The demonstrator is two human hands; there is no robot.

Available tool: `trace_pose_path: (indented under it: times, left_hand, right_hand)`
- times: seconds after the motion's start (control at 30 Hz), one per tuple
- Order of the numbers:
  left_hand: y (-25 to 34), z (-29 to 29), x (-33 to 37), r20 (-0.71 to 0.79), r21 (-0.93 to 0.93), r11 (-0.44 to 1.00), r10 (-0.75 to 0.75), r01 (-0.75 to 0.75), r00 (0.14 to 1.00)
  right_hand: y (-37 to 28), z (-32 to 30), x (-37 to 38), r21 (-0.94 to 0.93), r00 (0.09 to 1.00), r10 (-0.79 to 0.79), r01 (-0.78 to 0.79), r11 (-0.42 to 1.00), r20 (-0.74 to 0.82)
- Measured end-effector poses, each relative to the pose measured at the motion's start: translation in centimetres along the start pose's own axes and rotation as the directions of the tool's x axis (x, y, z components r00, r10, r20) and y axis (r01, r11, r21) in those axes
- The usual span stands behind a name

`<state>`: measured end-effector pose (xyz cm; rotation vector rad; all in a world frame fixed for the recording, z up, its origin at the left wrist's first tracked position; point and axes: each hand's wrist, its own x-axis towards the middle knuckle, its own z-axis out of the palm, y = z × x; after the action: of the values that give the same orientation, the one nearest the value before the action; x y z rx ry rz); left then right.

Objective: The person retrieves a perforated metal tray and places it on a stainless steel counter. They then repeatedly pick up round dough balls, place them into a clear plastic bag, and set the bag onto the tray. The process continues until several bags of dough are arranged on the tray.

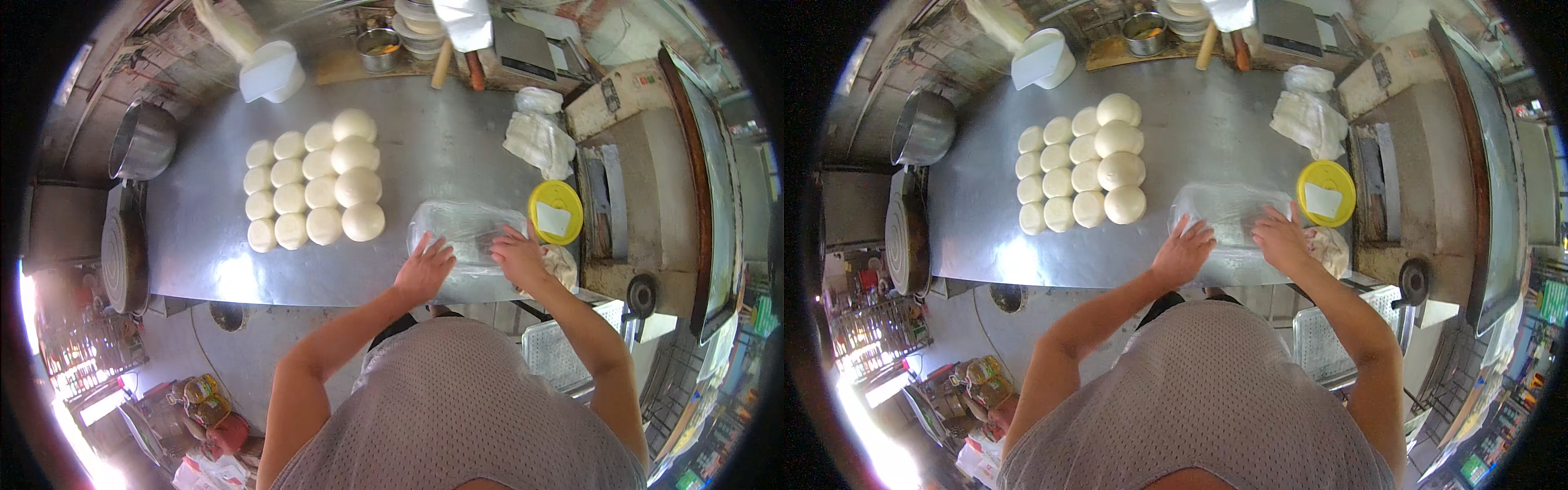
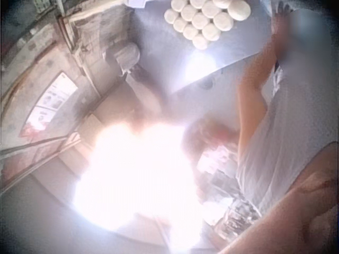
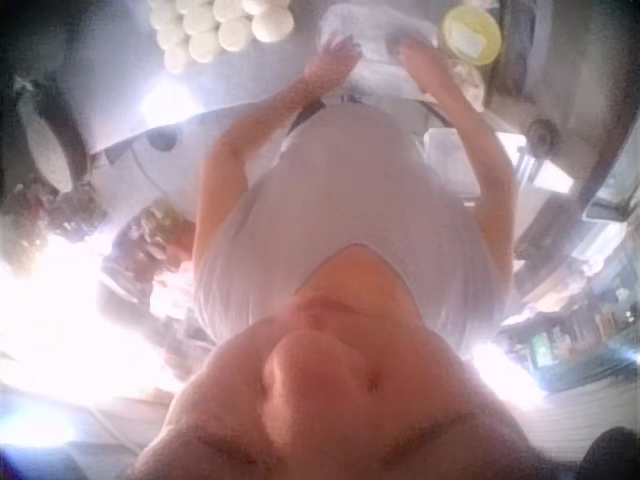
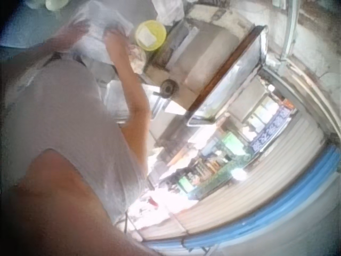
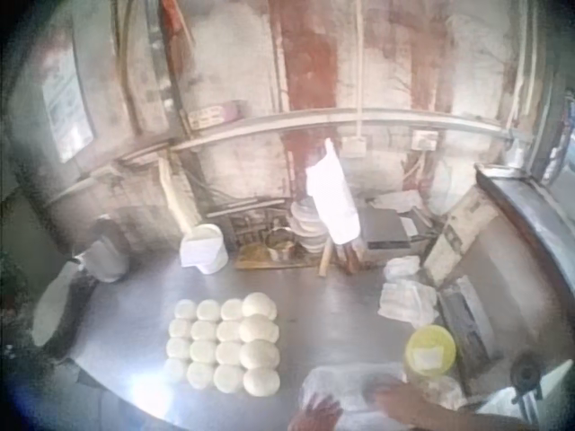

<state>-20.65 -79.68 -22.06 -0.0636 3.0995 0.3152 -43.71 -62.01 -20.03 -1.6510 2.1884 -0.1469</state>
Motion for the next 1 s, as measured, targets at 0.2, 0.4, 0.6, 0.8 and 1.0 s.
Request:
trace_pose_path:
  times: [0.2,0.4,0.6,0.8,1.0]
  left_hand:
    - [-6.8,-3.6,-9.4,-0.293,-0.45,0.77,-0.605,0.452,0.74]
    - [-16.6,-6.6,-8.9,-0.029,-0.709,0.329,-0.897,0.623,0.44]
    - [-15.8,-5.9,1.4,0.027,-0.485,0.273,-0.945,0.831,0.326]
    - [-16.4,-6.0,1.5,0.081,-0.561,0.185,-0.958,0.807,0.276]
    - [-17.6,-6.2,0.7,0.054,-0.578,0.266,-0.931,0.771,0.361]
  right_hand:
    - [-4.2,-1.3,5.0,0.61,0.978,0.187,-0.095,0.786,-0.089]
    - [-13.4,-0.7,17.8,0.742,0.977,0.163,-0.007,0.67,-0.138]
    - [-15.8,-3.2,30.0,-0.068,0.916,-0.256,0.247,0.967,-0.309]
    - [-17.0,-5.6,36.1,-0.416,0.805,-0.59,0.561,0.716,0.07]
    - [-17.0,-6.7,38.0,-0.424,0.754,-0.624,0.644,0.637,0.207]
